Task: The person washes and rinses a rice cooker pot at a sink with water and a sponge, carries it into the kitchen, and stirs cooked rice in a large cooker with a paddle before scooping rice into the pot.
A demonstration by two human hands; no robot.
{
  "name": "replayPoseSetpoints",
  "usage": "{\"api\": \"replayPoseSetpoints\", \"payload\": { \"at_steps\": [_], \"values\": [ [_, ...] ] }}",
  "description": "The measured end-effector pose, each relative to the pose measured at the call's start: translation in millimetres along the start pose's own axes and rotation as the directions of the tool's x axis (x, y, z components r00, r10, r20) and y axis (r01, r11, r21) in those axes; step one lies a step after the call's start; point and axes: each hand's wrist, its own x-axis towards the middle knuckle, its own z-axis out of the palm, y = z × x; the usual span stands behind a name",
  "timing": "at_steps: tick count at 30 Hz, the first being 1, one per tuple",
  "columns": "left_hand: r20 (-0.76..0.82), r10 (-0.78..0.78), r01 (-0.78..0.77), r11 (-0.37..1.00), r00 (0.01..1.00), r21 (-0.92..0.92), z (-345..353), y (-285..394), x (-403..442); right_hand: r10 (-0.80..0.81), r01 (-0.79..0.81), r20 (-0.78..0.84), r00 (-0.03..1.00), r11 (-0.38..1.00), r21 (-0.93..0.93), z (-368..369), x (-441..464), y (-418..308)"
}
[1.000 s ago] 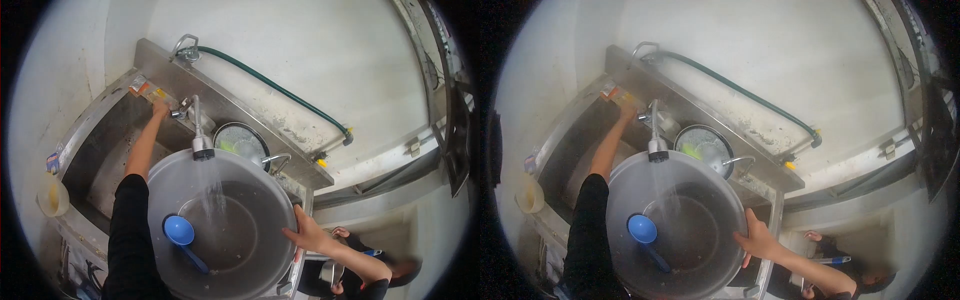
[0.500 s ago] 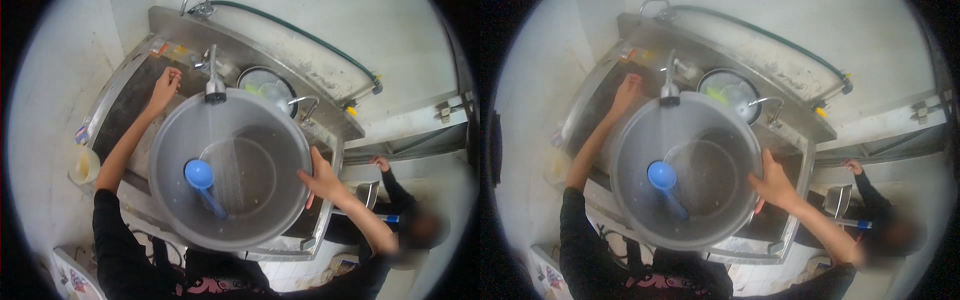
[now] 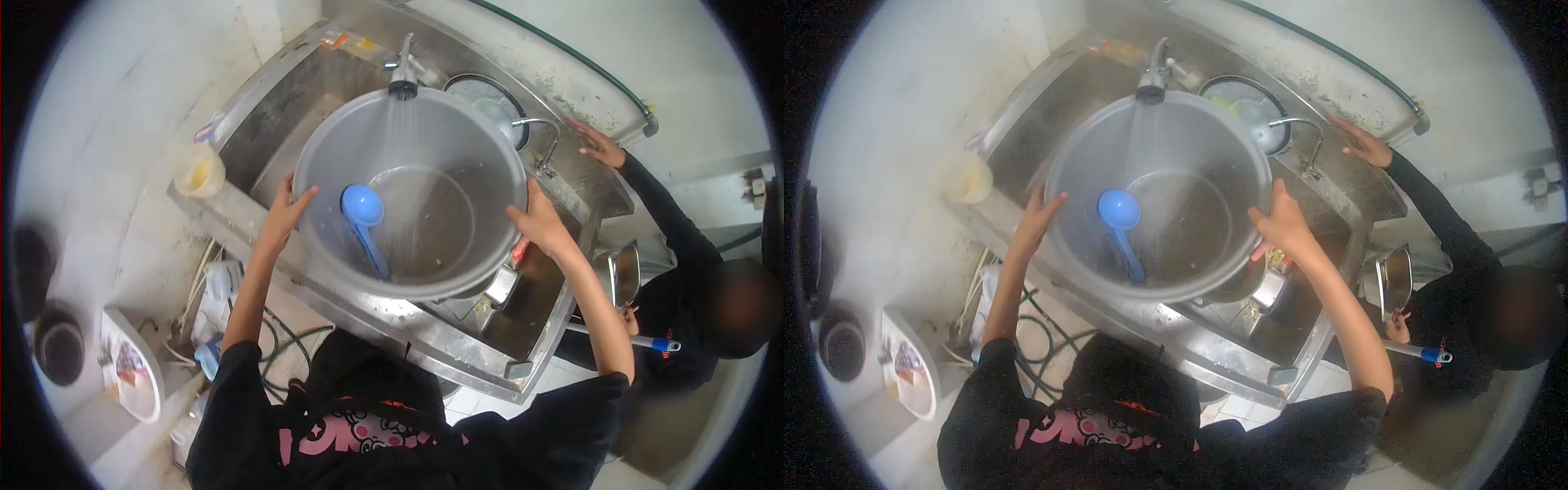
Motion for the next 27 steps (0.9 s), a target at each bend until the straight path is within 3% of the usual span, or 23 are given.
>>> {"api": "replayPoseSetpoints", "payload": {
  "at_steps": [1,5,7,8,9,10,11,13,15,16,17,18,19,20,22,27],
  "values": [
    [0.078,-0.149,0.164,0.954,0.986,-0.25,4,3,-8,-0.006,0.006,-0.012,1.0,0.999,-0.039,-2,-1,-4],
    [0.022,-0.253,0.254,0.961,0.967,-0.113,10,39,-27,-0.063,0.063,0.005,0.998,0.991,-0.117,-5,-1,9],
    [0.18,-0.214,0.241,0.96,0.96,-0.143,4,25,-18,-0.028,0.021,-0.027,0.999,0.97,-0.243,-4,-2,8],
    [0.169,-0.209,0.234,0.962,0.963,-0.143,3,22,-20,-0.039,0.032,-0.023,0.999,0.97,-0.241,-2,-3,10],
    [0.167,-0.17,0.196,0.969,0.971,-0.153,4,19,-19,-0.148,0.067,-0.101,0.984,0.827,-0.558,0,-3,14],
    [0.169,-0.128,0.156,0.974,0.977,-0.164,5,21,-18,-0.274,0.047,-0.143,0.951,0.585,-0.81,2,-2,19],
    [0.171,-0.118,0.146,0.976,0.978,-0.164,6,23,-17,-0.28,0.044,-0.152,0.948,0.587,-0.808,11,0,23],
    [0.156,-0.043,0.065,0.988,0.987,-0.139,8,23,-20,-0.735,-0.112,-0.103,0.67,0.037,-0.993,41,5,20],
    [0.141,-0.019,0.033,0.995,0.99,-0.091,10,25,-21,-0.568,0.379,0.168,0.806,0.277,-0.883,64,6,-10],
    [0.121,-0.002,0.007,0.999,0.993,-0.046,10,25,-22,-0.439,0.503,0.316,0.841,0.42,-0.756,79,22,-13],
    [0.143,0.0,0.006,0.999,0.99,-0.041,8,18,-20,-0.355,0.581,0.46,0.814,0.514,-0.632,98,37,-18],
    [0.145,0.072,-0.073,0.997,0.987,0.002,6,9,-15,-0.258,0.599,0.569,0.781,0.567,-0.565,129,76,2],
    [0.149,0.146,-0.154,0.987,0.978,0.04,4,4,-10,-0.286,0.663,0.63,0.722,0.549,-0.509,152,92,6],
    [0.17,0.152,-0.16,0.987,0.974,0.034,3,3,-9,-0.311,0.721,0.688,0.656,0.527,-0.449,174,103,10],
    [0.109,0.119,-0.128,0.989,0.987,0.074,4,2,-10,-0.315,0.729,0.69,0.652,0.513,-0.454,219,128,30],
    [0.167,0.084,-0.083,0.996,0.982,-0.013,1,0,-5,-0.249,0.548,0.547,0.8,0.675,-0.494,240,129,43]
  ]
}}
